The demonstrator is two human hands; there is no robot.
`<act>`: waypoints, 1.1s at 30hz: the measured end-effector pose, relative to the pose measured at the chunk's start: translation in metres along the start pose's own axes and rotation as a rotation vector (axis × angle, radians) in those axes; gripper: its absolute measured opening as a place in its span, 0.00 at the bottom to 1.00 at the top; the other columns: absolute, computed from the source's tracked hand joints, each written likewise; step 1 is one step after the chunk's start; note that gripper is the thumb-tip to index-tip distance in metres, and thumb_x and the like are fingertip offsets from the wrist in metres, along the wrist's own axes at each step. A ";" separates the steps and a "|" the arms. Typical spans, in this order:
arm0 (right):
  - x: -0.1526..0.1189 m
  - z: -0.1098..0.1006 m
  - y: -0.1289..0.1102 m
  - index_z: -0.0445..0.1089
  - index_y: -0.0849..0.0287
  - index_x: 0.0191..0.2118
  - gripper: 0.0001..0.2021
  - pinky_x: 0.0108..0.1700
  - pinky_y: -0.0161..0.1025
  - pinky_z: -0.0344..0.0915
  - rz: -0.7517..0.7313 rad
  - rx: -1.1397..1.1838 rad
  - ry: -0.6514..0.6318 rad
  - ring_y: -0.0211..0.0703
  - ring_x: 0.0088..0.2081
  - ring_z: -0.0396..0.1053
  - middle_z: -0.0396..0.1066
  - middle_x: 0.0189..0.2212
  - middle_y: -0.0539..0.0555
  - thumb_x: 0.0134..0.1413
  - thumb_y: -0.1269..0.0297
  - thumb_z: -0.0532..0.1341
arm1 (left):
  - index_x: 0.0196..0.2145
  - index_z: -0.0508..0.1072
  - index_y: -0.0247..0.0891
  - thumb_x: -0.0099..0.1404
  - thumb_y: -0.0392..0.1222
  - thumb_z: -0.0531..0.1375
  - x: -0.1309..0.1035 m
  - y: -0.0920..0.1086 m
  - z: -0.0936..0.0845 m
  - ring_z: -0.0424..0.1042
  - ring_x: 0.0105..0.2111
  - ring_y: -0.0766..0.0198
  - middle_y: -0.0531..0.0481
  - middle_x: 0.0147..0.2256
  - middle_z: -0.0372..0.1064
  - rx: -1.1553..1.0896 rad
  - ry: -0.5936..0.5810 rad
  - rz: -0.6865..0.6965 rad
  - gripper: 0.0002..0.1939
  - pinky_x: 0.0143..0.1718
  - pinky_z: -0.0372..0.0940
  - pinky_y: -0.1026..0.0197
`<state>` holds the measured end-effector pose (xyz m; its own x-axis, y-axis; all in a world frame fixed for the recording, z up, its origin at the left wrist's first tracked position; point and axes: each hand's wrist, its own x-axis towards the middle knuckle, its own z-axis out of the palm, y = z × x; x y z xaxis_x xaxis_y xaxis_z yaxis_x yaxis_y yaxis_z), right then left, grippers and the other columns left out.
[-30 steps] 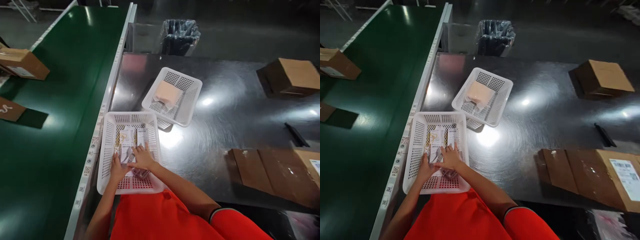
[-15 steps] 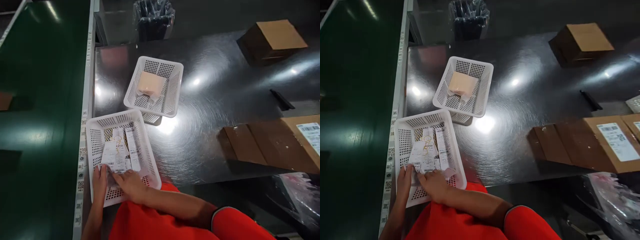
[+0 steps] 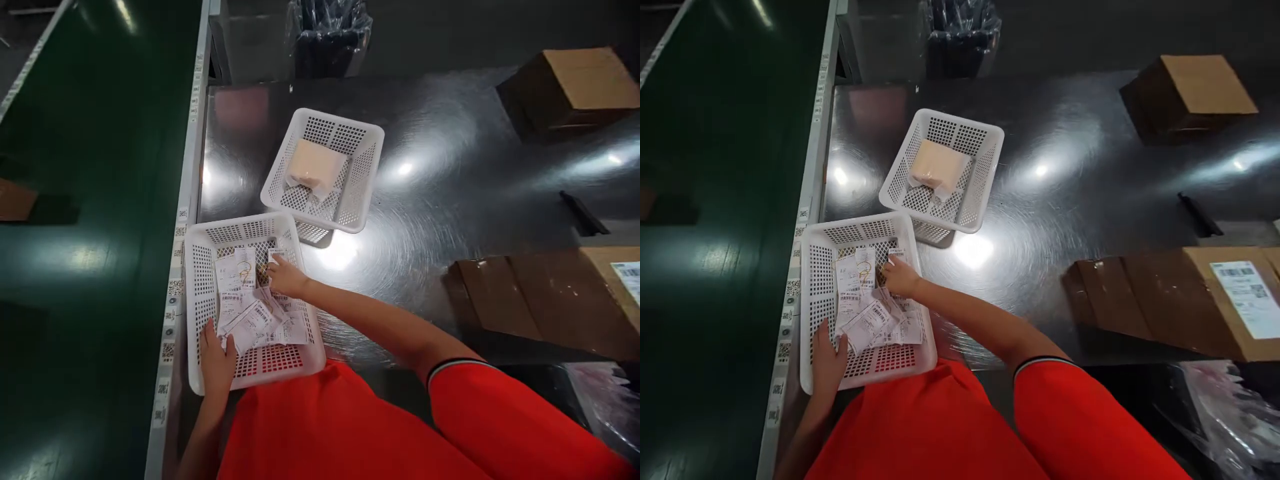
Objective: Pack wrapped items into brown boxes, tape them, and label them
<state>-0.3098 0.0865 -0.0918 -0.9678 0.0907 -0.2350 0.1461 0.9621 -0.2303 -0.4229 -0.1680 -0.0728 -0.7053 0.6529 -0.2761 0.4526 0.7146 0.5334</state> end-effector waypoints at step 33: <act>0.022 0.045 -0.055 0.61 0.76 0.60 0.36 0.64 0.60 0.46 0.588 0.122 -0.009 0.70 0.65 0.49 0.51 0.63 0.78 0.47 0.62 0.68 | 0.57 0.62 0.29 0.63 0.52 0.49 0.020 -0.038 0.017 0.65 0.56 0.43 0.28 0.56 0.63 0.033 -0.181 0.060 0.30 0.54 0.63 0.46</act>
<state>-0.3298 0.0236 -0.1265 -0.7157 0.5961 -0.3638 0.6795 0.7148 -0.1655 -0.4449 -0.1781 -0.1118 -0.5683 0.7272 -0.3850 0.5110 0.6787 0.5275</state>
